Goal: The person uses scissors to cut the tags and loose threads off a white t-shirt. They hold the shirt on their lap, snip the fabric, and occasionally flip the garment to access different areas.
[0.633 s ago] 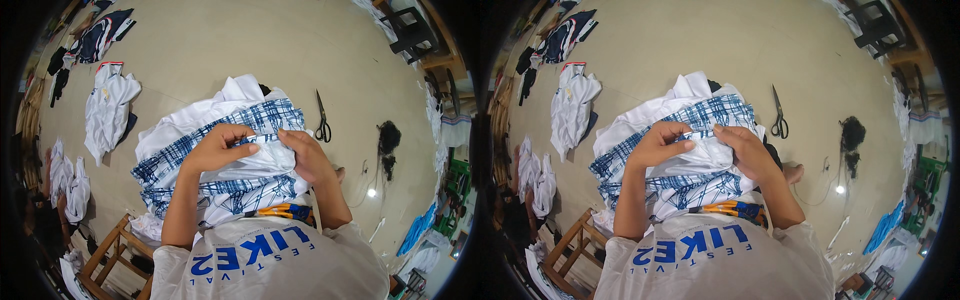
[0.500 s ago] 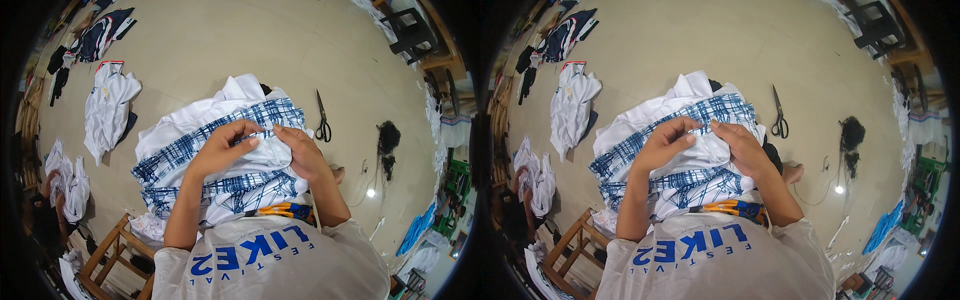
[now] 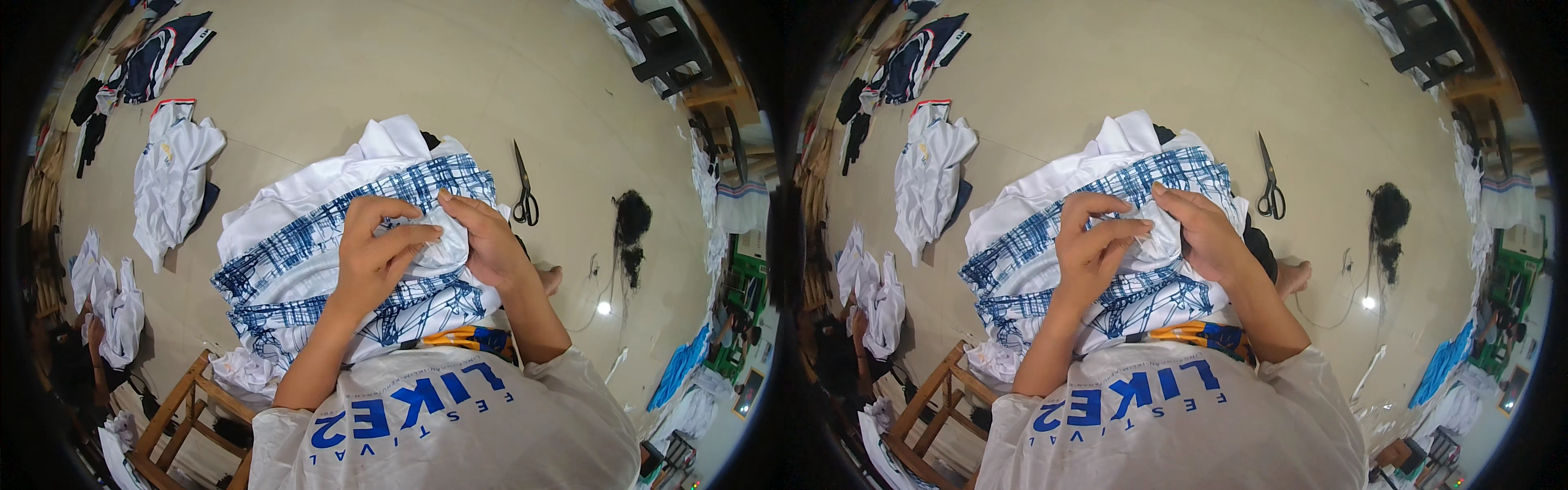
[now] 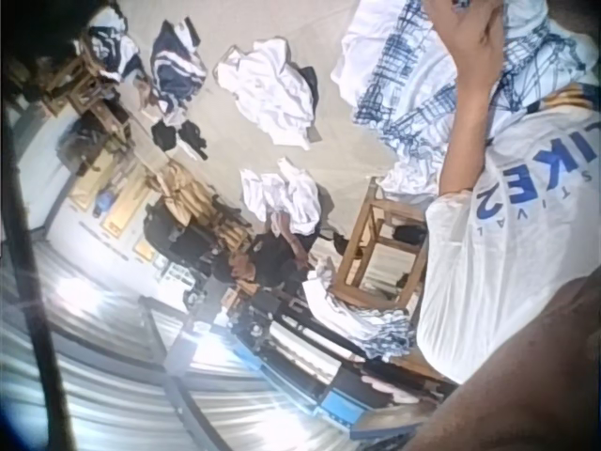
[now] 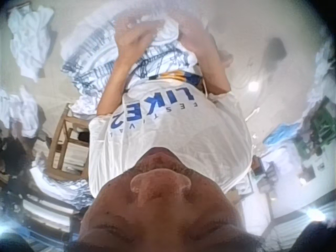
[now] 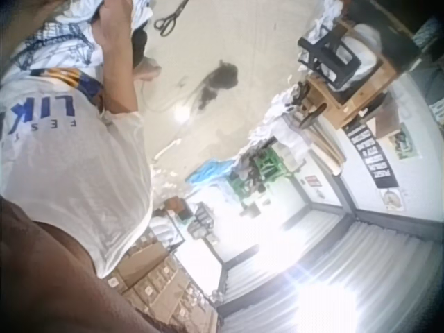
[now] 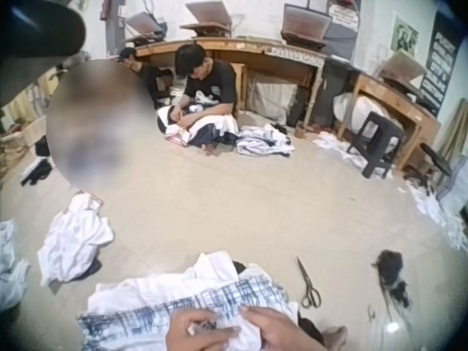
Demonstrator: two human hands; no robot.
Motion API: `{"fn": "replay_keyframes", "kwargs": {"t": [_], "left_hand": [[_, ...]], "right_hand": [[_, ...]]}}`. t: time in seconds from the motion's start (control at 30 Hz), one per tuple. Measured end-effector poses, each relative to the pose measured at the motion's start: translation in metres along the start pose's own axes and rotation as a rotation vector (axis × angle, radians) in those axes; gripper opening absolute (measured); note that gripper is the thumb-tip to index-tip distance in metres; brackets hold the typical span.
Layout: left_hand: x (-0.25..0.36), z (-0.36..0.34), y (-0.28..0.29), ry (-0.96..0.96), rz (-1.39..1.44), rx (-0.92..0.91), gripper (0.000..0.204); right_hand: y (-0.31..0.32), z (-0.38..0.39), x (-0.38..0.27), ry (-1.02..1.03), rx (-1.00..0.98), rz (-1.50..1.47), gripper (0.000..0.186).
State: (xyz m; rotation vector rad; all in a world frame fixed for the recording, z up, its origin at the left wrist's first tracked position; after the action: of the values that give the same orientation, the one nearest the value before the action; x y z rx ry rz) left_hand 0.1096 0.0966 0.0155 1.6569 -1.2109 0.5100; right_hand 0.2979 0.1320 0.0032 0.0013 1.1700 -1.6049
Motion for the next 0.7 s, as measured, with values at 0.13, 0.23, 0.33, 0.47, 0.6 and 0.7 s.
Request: {"fn": "replay_keyframes", "kwargs": {"t": [0.13, 0.23, 0.33, 0.47, 0.6, 0.7], "left_hand": [[-0.018, 0.000, 0.009, 0.247, 0.260, 0.063, 0.013], [-0.025, 0.005, 0.008, 0.468, 0.559, 0.091, 0.008], [-0.026, 0.005, 0.002, 0.644, 0.836, 0.139, 0.014], [-0.038, 0.011, -0.004, 0.784, 1.124, 0.233, 0.020], [-0.037, 0.002, 0.006, 0.914, 1.650, 0.435, 0.016], [-0.041, 0.003, 0.014, 0.779, 1.786, 0.289, 0.015]], "right_hand": [[-0.002, 0.000, -0.005, 0.044, 0.060, 0.019, 0.027], [0.002, -0.002, -0.006, 0.046, -0.002, 0.076, 0.027], [0.003, -0.005, -0.005, 0.078, 0.010, 0.080, 0.027], [-0.003, -0.008, -0.006, 0.042, 0.054, 0.077, 0.028], [0.005, -0.013, 0.001, 0.077, -0.037, 0.168, 0.024], [0.001, -0.014, -0.001, 0.056, -0.019, 0.157, 0.024]]}}
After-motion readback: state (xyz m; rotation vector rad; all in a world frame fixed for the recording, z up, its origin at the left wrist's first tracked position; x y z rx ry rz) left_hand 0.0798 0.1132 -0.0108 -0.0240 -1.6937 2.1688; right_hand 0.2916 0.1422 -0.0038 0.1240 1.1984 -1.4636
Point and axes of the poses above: each hand's wrist, its own z-axis away from the middle knuckle, its own y-axis out of the back of the hand, x = y × z, the point moved 2 cm from there along -z, towards the middle knuckle, and after that the axes turned 5 degrees about -x, right-handed, at the moved point
